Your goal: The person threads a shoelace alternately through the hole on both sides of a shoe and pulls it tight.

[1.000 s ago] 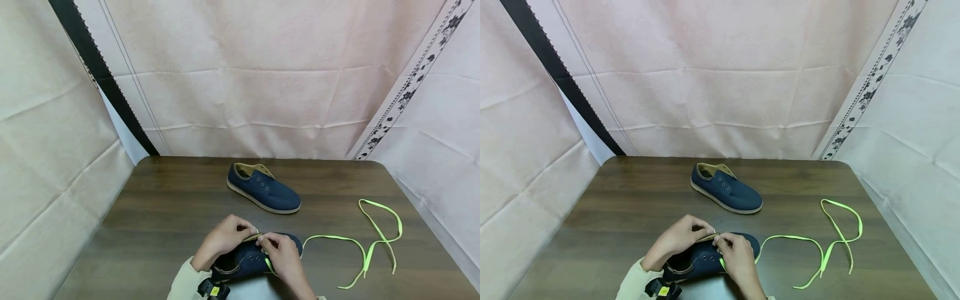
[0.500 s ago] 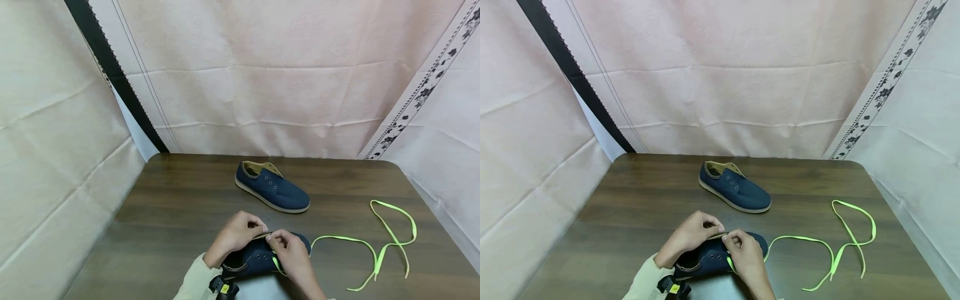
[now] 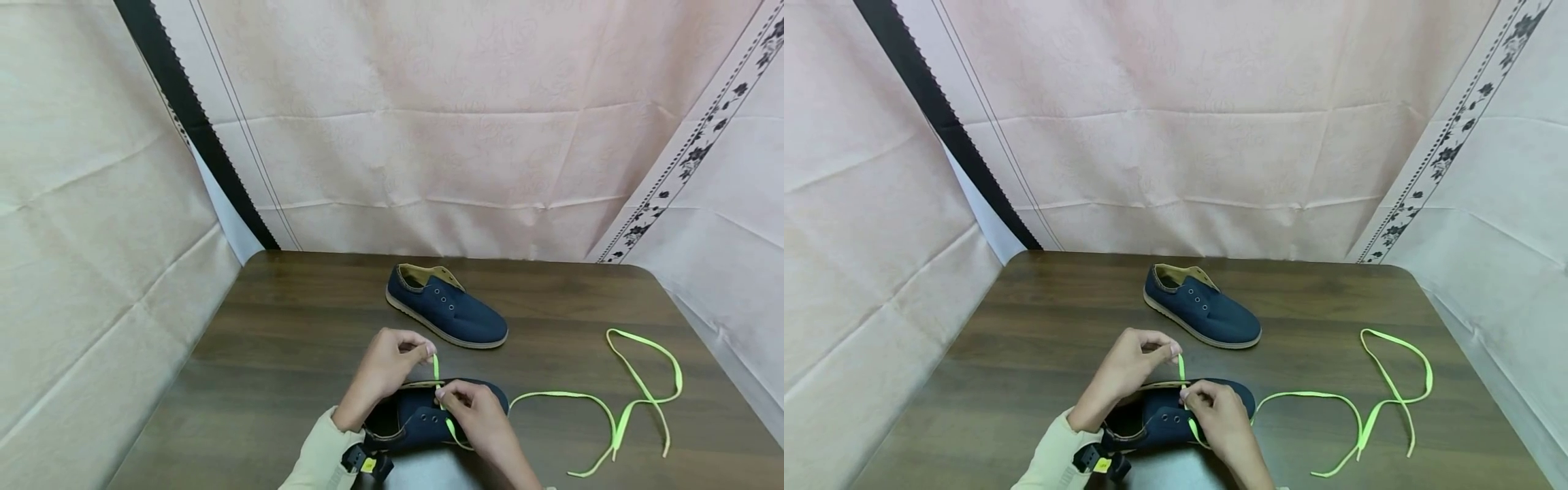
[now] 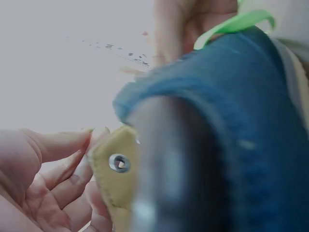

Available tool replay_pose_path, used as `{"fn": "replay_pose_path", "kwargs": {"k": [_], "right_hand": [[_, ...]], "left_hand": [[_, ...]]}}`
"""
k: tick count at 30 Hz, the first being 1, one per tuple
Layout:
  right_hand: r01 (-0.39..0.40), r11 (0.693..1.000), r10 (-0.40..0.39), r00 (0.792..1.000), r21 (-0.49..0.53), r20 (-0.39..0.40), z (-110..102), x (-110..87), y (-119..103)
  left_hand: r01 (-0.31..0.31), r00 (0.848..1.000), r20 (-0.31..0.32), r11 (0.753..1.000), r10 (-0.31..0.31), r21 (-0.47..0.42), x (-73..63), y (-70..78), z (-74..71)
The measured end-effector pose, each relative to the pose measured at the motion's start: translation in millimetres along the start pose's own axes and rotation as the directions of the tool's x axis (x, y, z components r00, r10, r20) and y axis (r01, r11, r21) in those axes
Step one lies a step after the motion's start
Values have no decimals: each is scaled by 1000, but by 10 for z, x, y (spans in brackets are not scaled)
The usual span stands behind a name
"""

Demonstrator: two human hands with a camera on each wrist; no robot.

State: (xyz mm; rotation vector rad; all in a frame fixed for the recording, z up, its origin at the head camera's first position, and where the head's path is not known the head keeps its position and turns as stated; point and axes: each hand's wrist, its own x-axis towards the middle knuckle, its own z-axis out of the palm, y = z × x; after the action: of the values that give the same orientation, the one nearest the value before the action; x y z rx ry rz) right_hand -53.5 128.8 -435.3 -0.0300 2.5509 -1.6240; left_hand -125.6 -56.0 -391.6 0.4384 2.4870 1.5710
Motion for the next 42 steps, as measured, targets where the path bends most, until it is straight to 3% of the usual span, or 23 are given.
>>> {"fn": "replay_pose_path", "kwargs": {"k": [10,17,23,28,34,36,42], "right_hand": [[33,999,-32,997,-15,66,-54,8,-12],[41,999,-39,996,-28,83,-66,13,3],[44,998,-41,995,-37,89,-83,21,-13],[57,995,-49,994,-80,101,-111,20,-21],[84,988,-60,983,-130,176,-168,17,-68],[61,990,-35,979,-125,202,-189,19,-97],[21,996,7,946,-83,325,-281,81,-124]], "left_hand": [[-74,993,-100,995,67,-68,81,168,-123],[-97,988,-132,987,80,-127,118,284,-198],[-94,986,-152,981,68,-170,145,351,-252],[-63,991,-126,975,37,-213,155,299,-238],[-56,989,-147,972,23,-227,177,250,-250],[-63,988,-149,972,29,-226,180,264,-265],[-81,986,-161,970,44,-231,165,335,-299]]}}
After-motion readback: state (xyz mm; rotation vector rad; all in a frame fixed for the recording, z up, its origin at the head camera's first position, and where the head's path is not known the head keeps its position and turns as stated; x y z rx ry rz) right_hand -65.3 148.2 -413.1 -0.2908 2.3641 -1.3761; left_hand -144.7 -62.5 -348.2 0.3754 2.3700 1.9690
